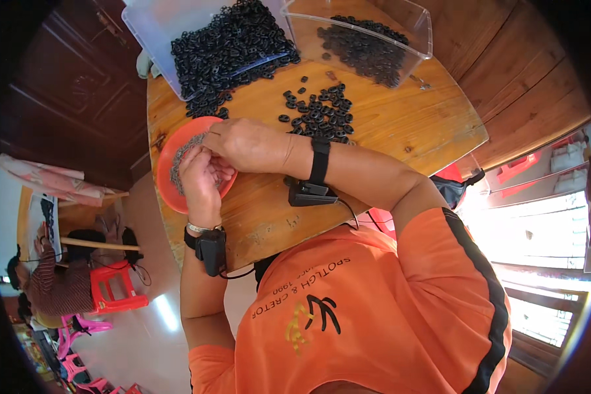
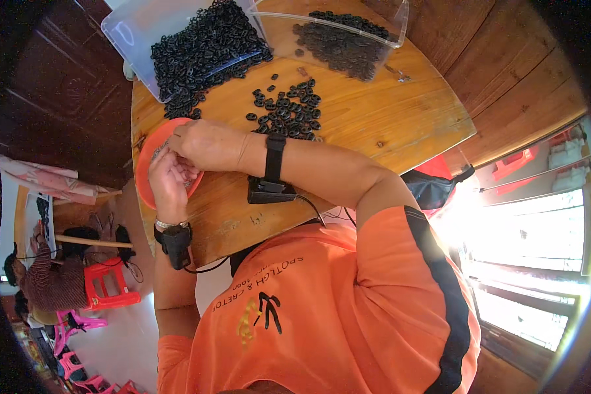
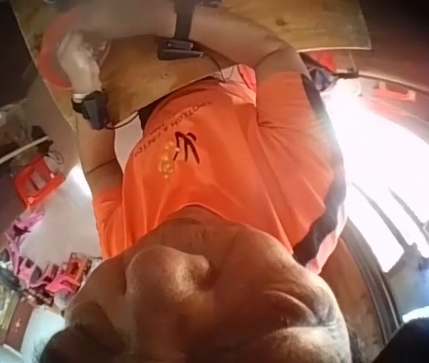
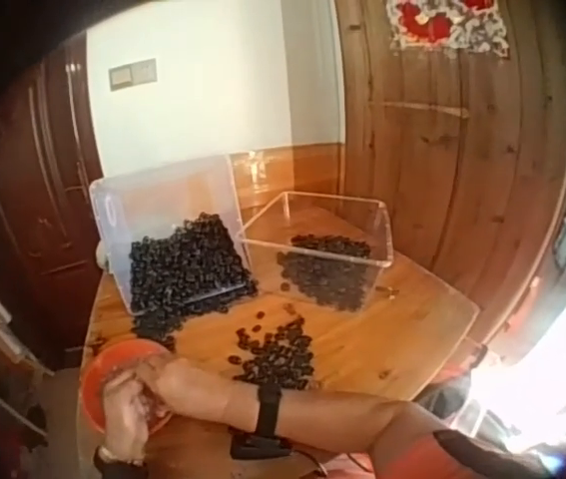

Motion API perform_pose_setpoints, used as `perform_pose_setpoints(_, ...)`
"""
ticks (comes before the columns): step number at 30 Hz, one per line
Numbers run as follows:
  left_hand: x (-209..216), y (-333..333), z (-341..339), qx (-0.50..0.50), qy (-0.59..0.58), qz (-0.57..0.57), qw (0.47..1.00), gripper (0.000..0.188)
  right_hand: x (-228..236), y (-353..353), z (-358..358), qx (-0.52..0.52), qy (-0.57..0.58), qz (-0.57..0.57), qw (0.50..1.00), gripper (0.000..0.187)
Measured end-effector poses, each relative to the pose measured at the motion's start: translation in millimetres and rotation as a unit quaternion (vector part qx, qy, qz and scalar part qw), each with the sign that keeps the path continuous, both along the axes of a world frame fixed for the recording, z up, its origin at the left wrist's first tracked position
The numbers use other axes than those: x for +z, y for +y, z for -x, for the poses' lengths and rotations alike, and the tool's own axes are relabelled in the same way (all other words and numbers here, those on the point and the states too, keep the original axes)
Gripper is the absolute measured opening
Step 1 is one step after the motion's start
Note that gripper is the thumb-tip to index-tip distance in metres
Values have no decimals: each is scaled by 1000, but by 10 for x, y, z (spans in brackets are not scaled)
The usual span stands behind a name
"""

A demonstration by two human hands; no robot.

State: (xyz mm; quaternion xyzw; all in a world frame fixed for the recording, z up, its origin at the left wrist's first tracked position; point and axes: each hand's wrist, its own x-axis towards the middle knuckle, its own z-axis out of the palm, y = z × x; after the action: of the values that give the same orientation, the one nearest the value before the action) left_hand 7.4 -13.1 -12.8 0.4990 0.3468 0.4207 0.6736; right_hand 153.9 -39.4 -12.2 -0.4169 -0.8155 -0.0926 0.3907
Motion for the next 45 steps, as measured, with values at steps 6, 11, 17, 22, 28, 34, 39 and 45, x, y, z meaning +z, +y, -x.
perform_pose_setpoints(6, 2, 34, 30, -26, 6, -21, 999, 23, 24, 47, -31, 1, 0, 17, 1000, 16)
perform_pose_setpoints(11, 62, 29, 51, 1, 31, -81, 996, 22, 522, 87, -758, -144, 63, -171, 973, 16)
perform_pose_setpoints(17, 56, 66, 70, 10, 40, -95, 995, 19, 1061, -327, -1461, -432, 75, -274, 856, 8)
perform_pose_setpoints(22, 29, 80, 71, 10, 57, -106, 993, 19, 789, -161, -1505, -364, 55, -233, 900, 13)
perform_pose_setpoints(28, 26, 105, 72, 18, 53, -108, 993, 19, 133, 155, -1673, -230, -27, 198, 952, 11)
perform_pose_setpoints(34, 39, 77, 77, 10, 63, -119, 991, 19, -51, 279, -1627, -240, -117, 324, 908, 15)
perform_pose_setpoints(39, 65, 71, 106, 2, 72, -125, 990, 19, 79, 192, -1432, -204, -59, 367, 906, 25)
perform_pose_setpoints(45, 88, 52, 80, -5, 88, -125, 988, 19, 66, 173, -1438, -166, -155, 325, 918, 24)
